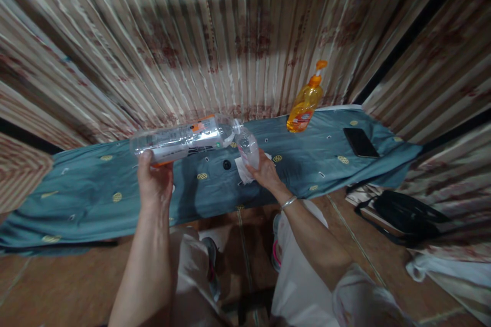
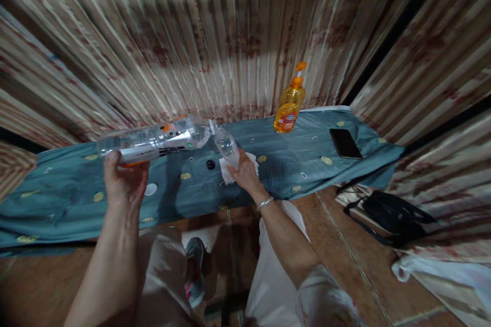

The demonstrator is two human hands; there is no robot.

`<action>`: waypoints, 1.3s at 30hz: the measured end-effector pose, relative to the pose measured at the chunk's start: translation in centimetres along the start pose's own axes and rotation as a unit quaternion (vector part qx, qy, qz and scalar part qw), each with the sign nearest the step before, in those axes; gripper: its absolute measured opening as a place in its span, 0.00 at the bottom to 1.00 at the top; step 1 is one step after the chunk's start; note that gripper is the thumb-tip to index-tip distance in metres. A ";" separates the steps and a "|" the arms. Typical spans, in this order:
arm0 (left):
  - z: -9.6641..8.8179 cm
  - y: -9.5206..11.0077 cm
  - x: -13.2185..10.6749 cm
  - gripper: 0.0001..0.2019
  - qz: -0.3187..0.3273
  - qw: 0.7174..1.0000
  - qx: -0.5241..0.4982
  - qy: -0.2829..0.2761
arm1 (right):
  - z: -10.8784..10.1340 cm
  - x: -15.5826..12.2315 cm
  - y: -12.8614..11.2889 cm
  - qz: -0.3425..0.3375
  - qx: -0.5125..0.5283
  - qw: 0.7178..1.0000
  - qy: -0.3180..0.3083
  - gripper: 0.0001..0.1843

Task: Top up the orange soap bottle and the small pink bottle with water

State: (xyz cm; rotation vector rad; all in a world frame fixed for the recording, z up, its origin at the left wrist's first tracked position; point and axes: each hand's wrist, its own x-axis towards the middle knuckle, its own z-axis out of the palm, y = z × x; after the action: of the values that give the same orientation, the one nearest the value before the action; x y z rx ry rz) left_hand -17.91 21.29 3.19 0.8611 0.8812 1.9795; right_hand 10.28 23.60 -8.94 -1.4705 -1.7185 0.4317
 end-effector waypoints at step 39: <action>0.6 0.4 -0.4 0.13 0.014 0.999 0.049 -0.019 | 0.0 0.0 0.1 -0.001 -0.009 1.000 -0.005 0.33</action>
State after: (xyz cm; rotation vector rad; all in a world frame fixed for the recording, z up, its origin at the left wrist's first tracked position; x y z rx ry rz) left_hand -17.37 20.88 3.76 0.9677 0.9556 1.9506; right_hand 10.37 23.59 -8.99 -1.4812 -1.7363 0.4247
